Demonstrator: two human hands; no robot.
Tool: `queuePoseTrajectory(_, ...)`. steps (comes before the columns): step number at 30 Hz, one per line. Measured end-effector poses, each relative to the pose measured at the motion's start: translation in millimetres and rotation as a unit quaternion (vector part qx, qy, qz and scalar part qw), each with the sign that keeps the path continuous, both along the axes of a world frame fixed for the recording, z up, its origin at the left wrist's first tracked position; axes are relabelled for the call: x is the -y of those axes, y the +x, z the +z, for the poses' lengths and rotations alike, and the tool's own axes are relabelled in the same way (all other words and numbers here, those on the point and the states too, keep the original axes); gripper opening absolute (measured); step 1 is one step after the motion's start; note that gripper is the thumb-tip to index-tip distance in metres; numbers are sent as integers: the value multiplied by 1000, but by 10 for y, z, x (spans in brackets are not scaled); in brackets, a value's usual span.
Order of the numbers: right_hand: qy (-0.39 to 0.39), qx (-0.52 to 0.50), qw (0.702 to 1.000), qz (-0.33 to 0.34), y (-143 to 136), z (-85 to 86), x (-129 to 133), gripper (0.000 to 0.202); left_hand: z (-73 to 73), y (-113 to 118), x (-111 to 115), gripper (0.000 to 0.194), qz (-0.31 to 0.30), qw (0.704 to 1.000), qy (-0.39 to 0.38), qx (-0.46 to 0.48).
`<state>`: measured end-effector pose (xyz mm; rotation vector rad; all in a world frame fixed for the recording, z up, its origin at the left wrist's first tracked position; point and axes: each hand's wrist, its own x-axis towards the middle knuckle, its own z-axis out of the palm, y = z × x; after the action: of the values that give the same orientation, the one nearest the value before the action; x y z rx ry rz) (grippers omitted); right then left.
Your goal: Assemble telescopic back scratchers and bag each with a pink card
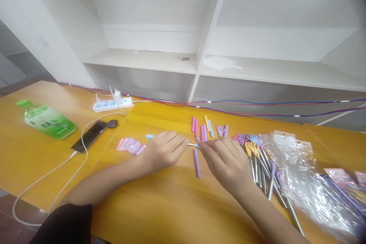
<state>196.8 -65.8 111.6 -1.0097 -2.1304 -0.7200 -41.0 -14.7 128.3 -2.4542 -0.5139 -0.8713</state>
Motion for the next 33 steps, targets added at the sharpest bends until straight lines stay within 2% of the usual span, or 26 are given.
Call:
queuePoseTrajectory(8,-21,19,999,-19,2,-24,-18,19,-73,-25,-43,8,-18,999,-42,-3)
queuePoseTrajectory(16,-51,19,999,-3,-28,-34,-28,20,-66,-22,-37,7,-19,1000,9,12)
queuePoseTrajectory(27,-67,9,998,5,-39,-32,-50,16,-96,-3,-75,8,-10,1000,16,-16)
queuePoseTrajectory(33,-46,-3,999,-3,-2,11,-46,16,-97,12,-106,12,-5,1000,25,-12)
